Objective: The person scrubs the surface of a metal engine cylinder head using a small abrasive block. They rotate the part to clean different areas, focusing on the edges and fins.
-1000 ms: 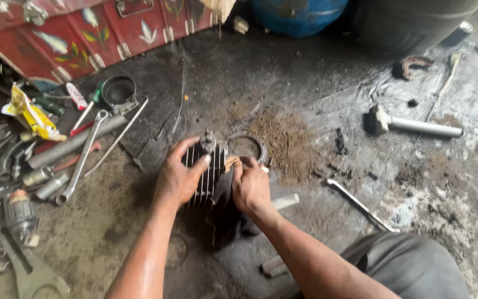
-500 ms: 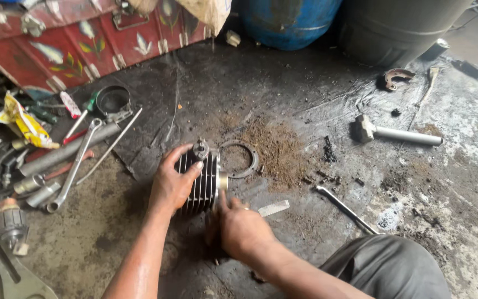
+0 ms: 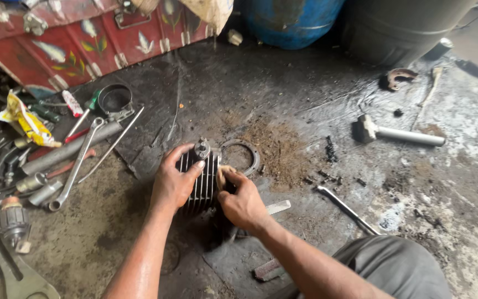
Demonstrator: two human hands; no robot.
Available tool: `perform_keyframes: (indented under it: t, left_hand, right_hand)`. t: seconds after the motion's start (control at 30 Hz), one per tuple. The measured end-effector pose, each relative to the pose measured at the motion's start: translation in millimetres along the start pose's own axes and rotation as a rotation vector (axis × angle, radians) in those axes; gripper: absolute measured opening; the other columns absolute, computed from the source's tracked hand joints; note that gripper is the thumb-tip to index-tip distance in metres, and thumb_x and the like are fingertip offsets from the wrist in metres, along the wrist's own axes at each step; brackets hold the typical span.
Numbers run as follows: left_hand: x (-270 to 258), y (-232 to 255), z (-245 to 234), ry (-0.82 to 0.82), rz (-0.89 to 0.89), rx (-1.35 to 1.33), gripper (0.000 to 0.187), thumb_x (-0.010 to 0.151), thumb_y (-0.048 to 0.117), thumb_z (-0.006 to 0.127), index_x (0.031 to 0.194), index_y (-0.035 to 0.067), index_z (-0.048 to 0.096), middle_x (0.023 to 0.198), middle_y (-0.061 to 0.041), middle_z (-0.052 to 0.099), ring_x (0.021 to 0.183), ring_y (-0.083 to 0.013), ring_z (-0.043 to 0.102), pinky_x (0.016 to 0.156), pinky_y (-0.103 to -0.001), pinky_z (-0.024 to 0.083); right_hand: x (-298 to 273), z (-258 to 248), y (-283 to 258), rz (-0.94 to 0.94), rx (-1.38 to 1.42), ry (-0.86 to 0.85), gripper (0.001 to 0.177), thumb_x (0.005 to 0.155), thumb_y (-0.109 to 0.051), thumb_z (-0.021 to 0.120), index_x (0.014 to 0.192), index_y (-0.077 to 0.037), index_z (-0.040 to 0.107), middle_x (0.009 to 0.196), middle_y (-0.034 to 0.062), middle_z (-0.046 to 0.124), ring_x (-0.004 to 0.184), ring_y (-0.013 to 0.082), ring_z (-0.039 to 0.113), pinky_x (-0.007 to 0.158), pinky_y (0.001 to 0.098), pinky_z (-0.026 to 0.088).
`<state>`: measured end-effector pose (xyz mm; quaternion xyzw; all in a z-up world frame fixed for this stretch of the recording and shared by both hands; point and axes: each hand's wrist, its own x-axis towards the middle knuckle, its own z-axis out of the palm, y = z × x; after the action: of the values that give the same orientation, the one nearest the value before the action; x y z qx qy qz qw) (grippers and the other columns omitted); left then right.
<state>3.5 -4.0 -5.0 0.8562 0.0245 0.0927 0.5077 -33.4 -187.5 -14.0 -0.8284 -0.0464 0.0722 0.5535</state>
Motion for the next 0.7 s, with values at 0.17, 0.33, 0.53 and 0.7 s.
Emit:
perform_keyframes:
  t: [0.17,0.33,0.53,0.7]
  left_hand:
    - [3,6,-4,-0.090,-0.165,0.109,0.049,0.085,0.033,0.078,0.132,0.025,0.065,0.148,-0.008,0.053,0.136,-0.0307,0.049,0.109,-0.048,0.042]
    - [5,3,-5,-0.103,-0.121,0.093,0.052,0.085,0.036,0.076,0.135,0.027,0.063,0.151,-0.007,0.055,0.140,-0.0302,0.051,0.115,-0.049,0.043]
    - [1,1,-4,-0.136,-0.165,0.109,0.051,0.087,0.038,0.075,0.135,0.028,0.062,0.155,-0.007,0.049,0.142,-0.0320,0.046,0.114,-0.053,0.040]
    - [2,0,-4,-0.116,-0.118,0.109,0.052,0.086,0.038,0.075,0.135,0.027,0.062,0.152,-0.006,0.052,0.142,-0.0312,0.049,0.115,-0.052,0.042]
  right_hand:
    - [-20,-40,-57,0.165,-0.375,-0.749,0.043,0.092,-0.033,0.062,0.118,-0.003,0.077,0.113,0.0162,0.077,0.106,0.0260,0.074,0.097,0.0376,0.055]
    - [-63,-39,-89,-0.003,-0.307,-0.971,0.069,0.096,-0.046,0.062,0.157,-0.018,0.044,0.152,0.0106,0.051,0.133,0.0303,0.056,0.105,0.0521,0.040]
    - [-7,-93,-22,0.256,-0.956,-0.688,0.042,0.097,-0.004,0.058,0.136,-0.017,0.062,0.137,0.0036,0.067,0.111,0.0164,0.069,0.093,0.0310,0.057]
    - [5,-96,47,0.263,-1.117,-0.553,0.029,0.102,-0.008,0.055,0.130,-0.013,0.064,0.116,0.0064,0.073,0.087,0.0186,0.071,0.069,0.0315,0.060]
